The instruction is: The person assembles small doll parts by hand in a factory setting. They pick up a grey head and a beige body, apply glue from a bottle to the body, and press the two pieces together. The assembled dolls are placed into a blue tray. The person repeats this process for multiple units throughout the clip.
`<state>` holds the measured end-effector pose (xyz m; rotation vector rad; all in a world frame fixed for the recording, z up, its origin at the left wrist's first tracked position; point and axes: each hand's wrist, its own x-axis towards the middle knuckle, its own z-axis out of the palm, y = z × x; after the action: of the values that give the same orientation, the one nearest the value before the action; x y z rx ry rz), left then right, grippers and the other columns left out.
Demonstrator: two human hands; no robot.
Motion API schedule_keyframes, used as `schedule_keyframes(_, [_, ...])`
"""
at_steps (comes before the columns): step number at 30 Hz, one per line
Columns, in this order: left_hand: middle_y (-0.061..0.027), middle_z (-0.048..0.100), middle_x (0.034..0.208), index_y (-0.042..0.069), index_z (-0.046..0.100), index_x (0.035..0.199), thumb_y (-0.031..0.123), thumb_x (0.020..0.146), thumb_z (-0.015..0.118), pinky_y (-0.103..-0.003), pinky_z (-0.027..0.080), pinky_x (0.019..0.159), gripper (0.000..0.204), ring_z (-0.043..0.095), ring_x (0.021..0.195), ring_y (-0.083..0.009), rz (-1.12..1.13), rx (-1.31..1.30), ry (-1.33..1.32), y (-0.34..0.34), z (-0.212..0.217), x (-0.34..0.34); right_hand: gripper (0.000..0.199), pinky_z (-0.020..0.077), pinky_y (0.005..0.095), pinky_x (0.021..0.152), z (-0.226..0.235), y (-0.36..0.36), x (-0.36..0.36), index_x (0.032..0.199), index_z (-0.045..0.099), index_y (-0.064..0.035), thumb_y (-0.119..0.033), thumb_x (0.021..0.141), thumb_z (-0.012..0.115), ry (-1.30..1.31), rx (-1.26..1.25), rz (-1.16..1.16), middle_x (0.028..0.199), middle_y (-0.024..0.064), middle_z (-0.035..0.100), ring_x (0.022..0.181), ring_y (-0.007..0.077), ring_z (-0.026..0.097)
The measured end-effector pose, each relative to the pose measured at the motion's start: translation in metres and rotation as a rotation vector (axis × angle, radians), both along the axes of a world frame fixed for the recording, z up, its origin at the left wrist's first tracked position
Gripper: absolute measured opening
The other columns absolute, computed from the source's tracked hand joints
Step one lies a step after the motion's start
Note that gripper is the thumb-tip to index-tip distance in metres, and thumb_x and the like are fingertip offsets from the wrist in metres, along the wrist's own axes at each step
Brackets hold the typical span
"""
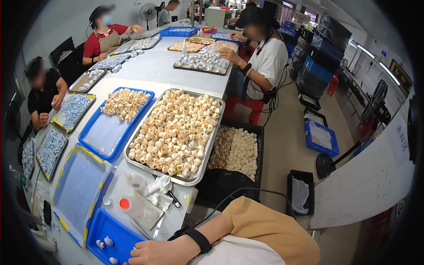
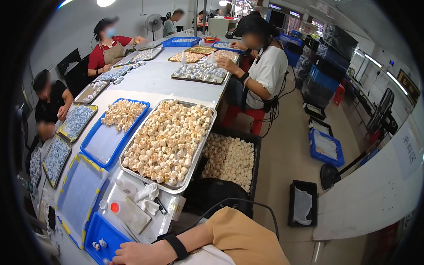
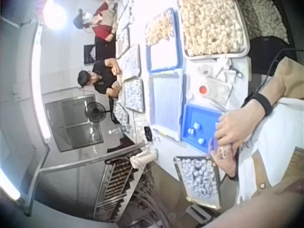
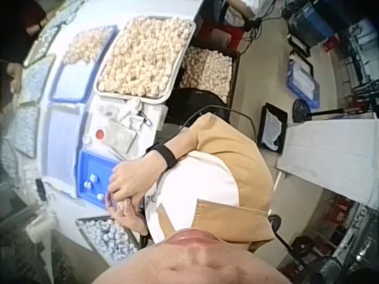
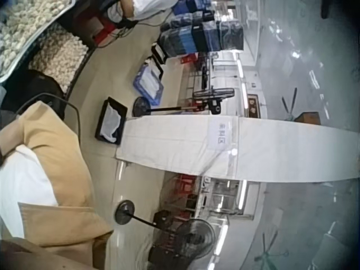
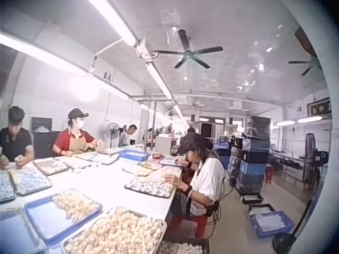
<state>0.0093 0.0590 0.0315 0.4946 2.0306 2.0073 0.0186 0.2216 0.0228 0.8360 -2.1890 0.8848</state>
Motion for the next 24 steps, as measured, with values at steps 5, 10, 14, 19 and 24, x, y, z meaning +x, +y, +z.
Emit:
schedule_keyframes(5, [-0.0133, 0.048, 0.111, -0.008, 0.034, 0.125, 0.023, 0.079, 0.060, -0.028, 0.043, 0.077, 0.061, 0.052, 0.093, -0.0192, -0.110, 0.029, -0.109, -0.008, -0.003, -0.001, 0.029, 0.0411, 0.0357, 0.058, 0.002, 0.001, 0.000, 0.076, 0.054, -0.0085, -0.037, 0.072, 0.060, 0.051, -0.132, 0.075, 0.079, 0.0058, 0.055, 0.072, 0.0243, 0.053])
schedule_keyframes(10, [-0.0126, 0.049, 0.108, -0.006, 0.030, 0.127, 0.019, 0.078, 0.060, -0.028, 0.044, 0.078, 0.063, 0.052, 0.094, -0.0206, -0.181, -0.008, -0.172, -0.022, -0.014, -0.007, 0.014, 0.0396, 0.0375, 0.059, 0.008, 0.004, 0.003, 0.072, 0.055, -0.0079, -0.021, 0.069, 0.056, 0.030, -0.162, 0.148, 0.079, 0.0053, 0.058, 0.072, 0.0254, 0.052])
schedule_keyframes(14, [-0.0126, 0.051, 0.104, -0.005, 0.036, 0.120, 0.017, 0.081, 0.056, -0.026, 0.043, 0.077, 0.049, 0.053, 0.093, -0.0199, 0.015, 0.145, -0.219, -0.008, -0.007, -0.004, 0.016, 0.0385, 0.0381, 0.061, 0.001, 0.004, -0.001, 0.070, 0.054, -0.0084, -0.023, 0.066, 0.057, 0.017, -0.135, 0.050, 0.073, 0.0045, 0.056, 0.071, 0.0251, 0.052])
schedule_keyframes(19, [-0.0124, 0.052, 0.092, -0.003, 0.042, 0.106, 0.014, 0.086, 0.049, -0.023, 0.042, 0.065, 0.027, 0.050, 0.075, -0.0145, 0.146, 0.277, 0.027, -0.026, -0.038, -0.023, 0.018, 0.0386, 0.0369, 0.062, -0.005, 0.001, -0.006, 0.068, 0.053, -0.0090, -0.025, 0.062, 0.059, 0.009, 0.070, -0.101, 0.067, 0.0055, 0.053, 0.070, 0.0243, 0.051])
schedule_keyframes(24, [-0.0081, 0.050, 0.073, -0.001, 0.044, 0.102, 0.015, 0.088, 0.048, -0.018, 0.032, 0.045, 0.022, 0.040, 0.052, -0.0086, 0.043, 0.253, -0.181, -0.011, -0.007, -0.008, 0.020, 0.0391, 0.0337, 0.063, -0.033, -0.010, -0.017, 0.069, 0.054, -0.0105, -0.029, 0.064, 0.060, -0.052, 0.186, -0.355, 0.071, 0.0044, 0.052, 0.073, 0.0217, 0.051])
